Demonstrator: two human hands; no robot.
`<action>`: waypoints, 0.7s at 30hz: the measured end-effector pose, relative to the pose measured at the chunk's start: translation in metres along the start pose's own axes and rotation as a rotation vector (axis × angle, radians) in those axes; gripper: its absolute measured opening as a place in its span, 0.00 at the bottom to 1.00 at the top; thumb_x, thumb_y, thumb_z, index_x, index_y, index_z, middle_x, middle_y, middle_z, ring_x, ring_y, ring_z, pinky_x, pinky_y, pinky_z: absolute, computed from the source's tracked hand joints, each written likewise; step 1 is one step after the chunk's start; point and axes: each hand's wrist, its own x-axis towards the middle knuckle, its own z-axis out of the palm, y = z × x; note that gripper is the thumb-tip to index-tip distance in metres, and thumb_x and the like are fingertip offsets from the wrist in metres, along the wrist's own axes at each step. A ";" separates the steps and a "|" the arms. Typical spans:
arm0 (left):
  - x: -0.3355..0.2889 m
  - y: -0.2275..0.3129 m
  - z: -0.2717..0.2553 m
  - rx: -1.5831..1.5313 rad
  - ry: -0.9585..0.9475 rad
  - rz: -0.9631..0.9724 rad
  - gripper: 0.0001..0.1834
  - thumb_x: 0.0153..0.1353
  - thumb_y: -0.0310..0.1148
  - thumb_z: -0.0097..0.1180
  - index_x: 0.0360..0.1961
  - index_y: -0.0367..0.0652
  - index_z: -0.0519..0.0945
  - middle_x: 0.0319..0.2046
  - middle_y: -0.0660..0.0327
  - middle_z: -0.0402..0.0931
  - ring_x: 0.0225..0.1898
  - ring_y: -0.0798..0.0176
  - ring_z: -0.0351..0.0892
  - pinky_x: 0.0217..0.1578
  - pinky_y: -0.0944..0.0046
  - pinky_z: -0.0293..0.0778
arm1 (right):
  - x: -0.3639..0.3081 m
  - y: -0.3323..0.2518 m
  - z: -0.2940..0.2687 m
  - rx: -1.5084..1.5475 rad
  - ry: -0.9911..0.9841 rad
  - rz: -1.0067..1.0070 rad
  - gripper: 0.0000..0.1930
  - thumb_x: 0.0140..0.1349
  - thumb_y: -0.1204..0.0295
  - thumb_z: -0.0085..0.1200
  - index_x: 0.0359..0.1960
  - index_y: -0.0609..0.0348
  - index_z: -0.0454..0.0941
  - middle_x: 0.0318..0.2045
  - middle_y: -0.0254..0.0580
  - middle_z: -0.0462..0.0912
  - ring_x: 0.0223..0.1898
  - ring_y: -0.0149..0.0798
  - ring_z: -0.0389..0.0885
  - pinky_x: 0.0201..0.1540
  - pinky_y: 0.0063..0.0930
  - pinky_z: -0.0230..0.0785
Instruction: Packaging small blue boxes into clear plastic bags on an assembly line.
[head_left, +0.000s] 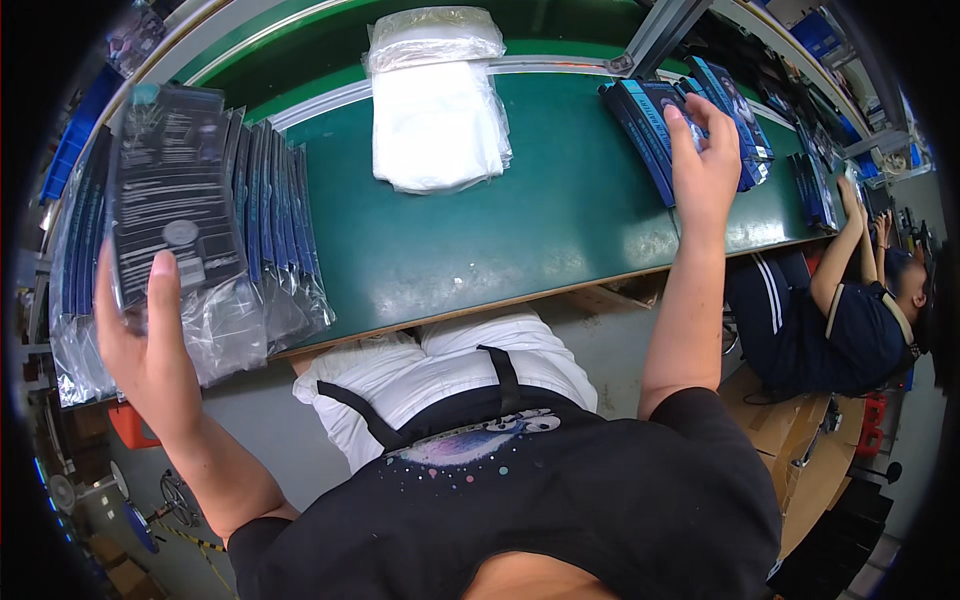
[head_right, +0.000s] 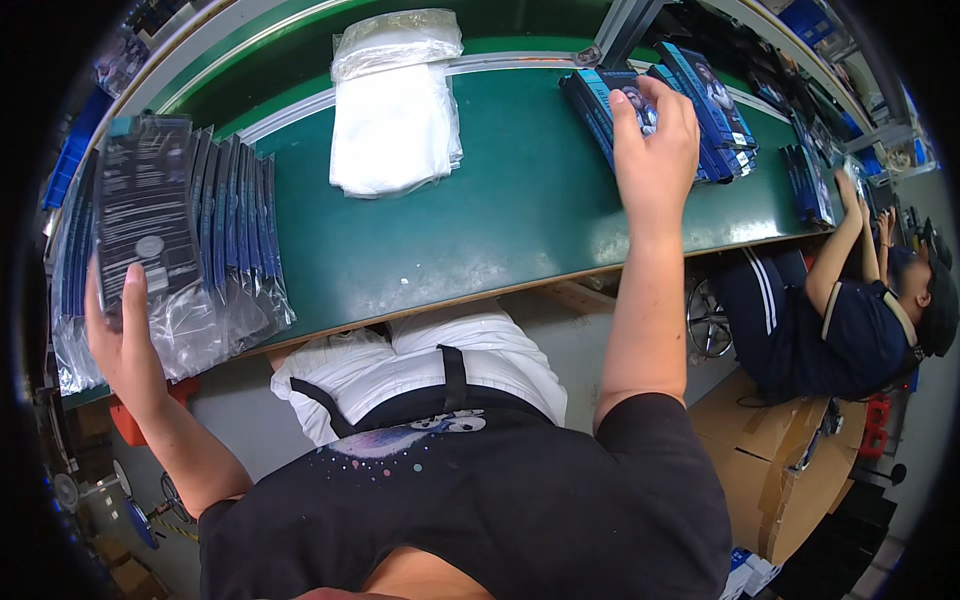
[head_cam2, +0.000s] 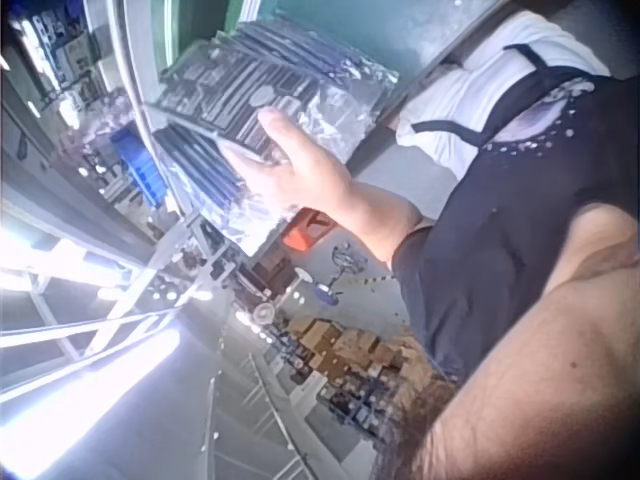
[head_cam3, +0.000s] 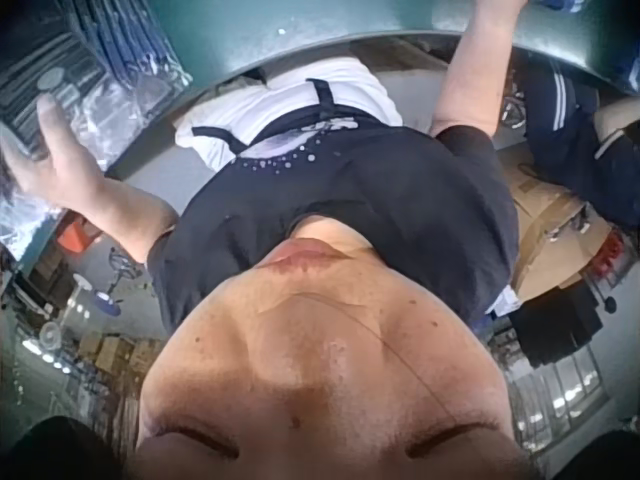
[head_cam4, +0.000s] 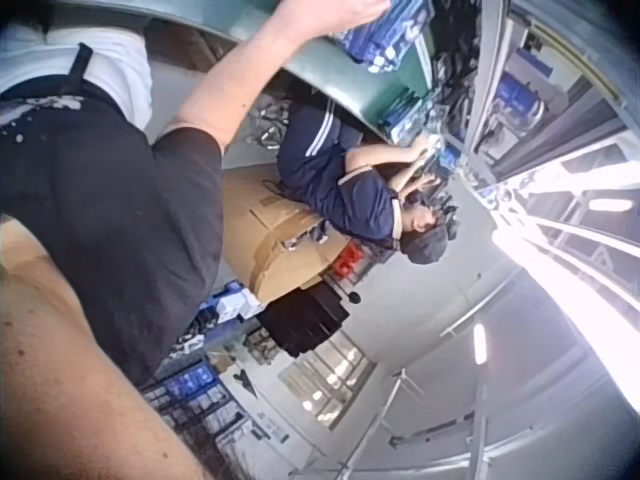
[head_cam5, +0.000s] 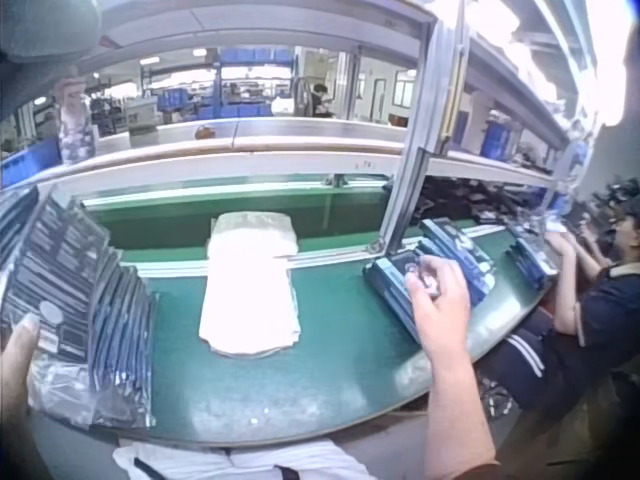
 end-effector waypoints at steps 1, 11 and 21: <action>0.002 0.002 0.000 0.031 -0.012 -0.064 0.22 0.61 0.26 0.55 0.56 0.30 0.71 0.39 0.58 0.78 0.36 0.74 0.74 0.39 0.76 0.68 | 0.004 0.015 0.004 -0.104 -0.045 -0.030 0.20 0.56 0.61 0.58 0.44 0.65 0.78 0.44 0.48 0.78 0.47 0.47 0.75 0.52 0.35 0.65; 0.016 0.008 -0.027 -0.363 0.153 0.343 0.19 0.58 0.19 0.51 0.52 0.28 0.73 0.47 0.46 0.75 0.52 0.56 0.74 0.53 0.62 0.71 | -0.002 0.036 0.009 -0.147 -0.207 -0.028 0.21 0.56 0.62 0.60 0.46 0.64 0.78 0.47 0.51 0.78 0.50 0.49 0.75 0.56 0.35 0.64; 0.005 0.005 0.002 0.413 -0.147 0.305 0.21 0.55 0.25 0.56 0.52 0.38 0.76 0.54 0.52 0.72 0.57 0.53 0.69 0.58 0.57 0.63 | -0.003 0.027 0.008 -0.528 -0.390 0.083 0.31 0.60 0.49 0.53 0.55 0.65 0.72 0.59 0.55 0.68 0.61 0.53 0.65 0.64 0.40 0.52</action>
